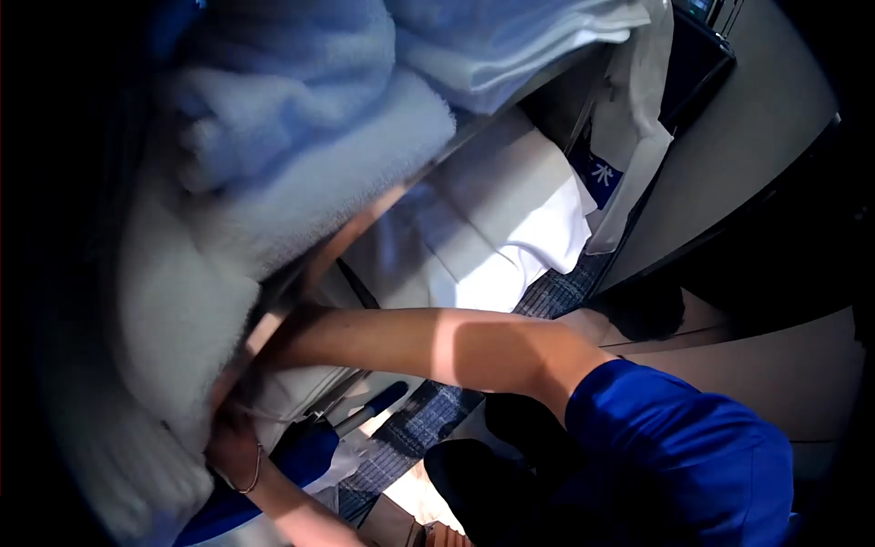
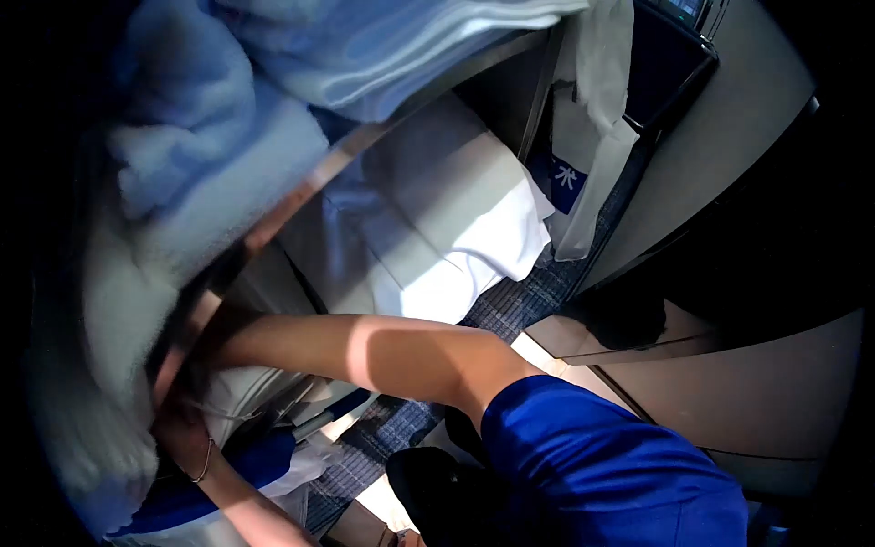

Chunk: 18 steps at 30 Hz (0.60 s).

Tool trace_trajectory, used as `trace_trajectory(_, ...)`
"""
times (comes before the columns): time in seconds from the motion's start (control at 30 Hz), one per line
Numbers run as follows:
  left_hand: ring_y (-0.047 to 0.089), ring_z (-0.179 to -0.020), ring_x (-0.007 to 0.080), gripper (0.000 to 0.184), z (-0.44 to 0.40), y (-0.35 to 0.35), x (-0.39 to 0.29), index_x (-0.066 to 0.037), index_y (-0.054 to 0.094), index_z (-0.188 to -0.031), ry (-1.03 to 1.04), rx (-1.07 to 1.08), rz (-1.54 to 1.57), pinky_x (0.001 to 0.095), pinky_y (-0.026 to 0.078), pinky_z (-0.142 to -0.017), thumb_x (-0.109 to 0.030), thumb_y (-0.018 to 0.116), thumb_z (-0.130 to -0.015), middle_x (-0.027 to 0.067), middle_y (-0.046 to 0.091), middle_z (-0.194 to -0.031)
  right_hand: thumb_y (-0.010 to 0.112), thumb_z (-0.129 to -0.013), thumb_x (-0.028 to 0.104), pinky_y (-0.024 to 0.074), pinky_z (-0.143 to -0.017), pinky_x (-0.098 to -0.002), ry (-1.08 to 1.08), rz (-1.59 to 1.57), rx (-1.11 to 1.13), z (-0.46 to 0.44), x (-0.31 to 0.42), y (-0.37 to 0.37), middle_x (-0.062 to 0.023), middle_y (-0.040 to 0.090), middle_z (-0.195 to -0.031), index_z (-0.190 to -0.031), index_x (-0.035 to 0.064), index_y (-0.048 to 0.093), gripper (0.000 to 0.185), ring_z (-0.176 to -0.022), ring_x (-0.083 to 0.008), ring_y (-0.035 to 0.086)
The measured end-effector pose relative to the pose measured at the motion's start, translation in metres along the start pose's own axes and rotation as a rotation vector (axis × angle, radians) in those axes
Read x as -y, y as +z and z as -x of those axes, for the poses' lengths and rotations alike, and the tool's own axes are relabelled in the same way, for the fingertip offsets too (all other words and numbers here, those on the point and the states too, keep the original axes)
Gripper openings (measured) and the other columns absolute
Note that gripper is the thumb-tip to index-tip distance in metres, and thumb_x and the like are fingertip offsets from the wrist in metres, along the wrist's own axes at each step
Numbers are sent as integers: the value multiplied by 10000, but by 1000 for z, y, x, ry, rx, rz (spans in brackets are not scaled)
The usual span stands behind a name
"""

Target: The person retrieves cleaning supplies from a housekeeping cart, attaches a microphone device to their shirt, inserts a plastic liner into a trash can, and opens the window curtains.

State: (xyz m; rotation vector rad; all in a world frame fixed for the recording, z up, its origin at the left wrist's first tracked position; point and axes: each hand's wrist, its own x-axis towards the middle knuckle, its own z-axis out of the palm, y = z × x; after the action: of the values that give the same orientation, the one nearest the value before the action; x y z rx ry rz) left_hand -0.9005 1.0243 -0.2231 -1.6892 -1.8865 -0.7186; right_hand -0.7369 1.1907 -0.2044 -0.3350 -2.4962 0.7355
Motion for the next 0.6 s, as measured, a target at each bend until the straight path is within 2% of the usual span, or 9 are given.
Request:
trace_trajectory(0.03, 596, -1002, 302, 405, -4, -1, -12, 10, 567, -1171, -109, 111, -35, 367, 450, -878, -266, 495, -883, 184, 597, -1163, 465, -901, 345, 333, -1023, -354, 13, -43, 16, 2, 3, -3, -127, 501, -1303, -1240, 127, 544, 410, -1202, -279, 452)
trace_trajectory(0.1, 609, -932, 230, 378, -22, -16, -36, 16, 564, -1154, 229, 33, -342, 332, 481, -764, -220, 492, -868, 157, 581, -1193, 464, -903, 348, 321, -1035, -353, 79, -162, 54, 7, 8, -13, -123, 489, -1320, -1255, 128, 534, 420, -1219, -277, 439)
trace_trajectory(0.17, 563, -644, 197, 198, -27, -37, -73, 9, 563, -952, -508, 297, 926, 284, 451, -557, -169, 510, -884, 127, 601, -882, 431, -926, 372, 209, -1099, -350, 344, -241, 311, 13, 47, -77, -82, 361, -1433, -1364, 124, 411, 504, -1318, -256, 303)
trace_trajectory(0.2, 511, -473, 164, 153, -37, -56, -101, -1, 555, -847, -849, 270, 1463, 246, 409, -432, -139, 514, -897, 100, 589, -694, 486, -871, 297, 286, -1041, -353, 183, -138, -4, 17, 20, -21, -89, 451, -1348, -1283, 101, 487, 456, -1237, -266, 398)
trace_trajectory(0.23, 390, -403, 88, 176, -19, -65, -109, -26, 516, -773, -937, 351, 1480, 189, 294, -366, -119, 507, -922, 57, 503, -580, 541, -816, 221, 364, -983, -357, 53, 23, -328, 20, -6, 32, -95, 541, -1263, -1201, 79, 563, 411, -1155, -277, 492)
trace_trajectory(0.3, 387, -388, 98, 222, 11, -94, -140, -39, 468, -698, -1168, 395, 1346, 213, 315, -342, -94, 502, -911, 42, 471, -555, 551, -783, 143, 463, -825, -397, 162, -118, -411, 59, 26, -11, -187, 630, -1006, -1025, 41, 635, 276, -953, -353, 589)
trace_trajectory(0.37, 376, -367, 103, 253, 66, -121, -165, -72, 452, -672, -1196, 423, 1279, 226, 316, -336, -117, 469, -920, 22, 428, -531, 537, -849, 141, 499, -683, -387, 535, -528, -427, 84, 53, -40, -172, 653, -825, -943, -11, 593, 187, -762, -330, 639)
trace_trajectory(0.47, 433, -384, 117, 214, 162, -181, -179, -48, 501, -733, -1489, 417, 1299, 234, 321, -346, -158, 537, -913, 35, 508, -570, 464, -915, 55, 512, -651, -301, 829, -1080, -290, 150, 72, -71, -114, 632, -877, -1029, 4, 476, 126, -771, -179, 628)
trace_trajectory(0.6, 388, -398, 96, 207, 189, -265, -209, -34, 524, -749, -1597, 210, 1371, 214, 289, -358, -139, 530, -927, 33, 478, -572, 573, -843, 110, 491, -625, -295, 873, -855, -51, 252, 103, -148, -73, 624, -774, -995, 31, 504, 185, -699, -163, 609)
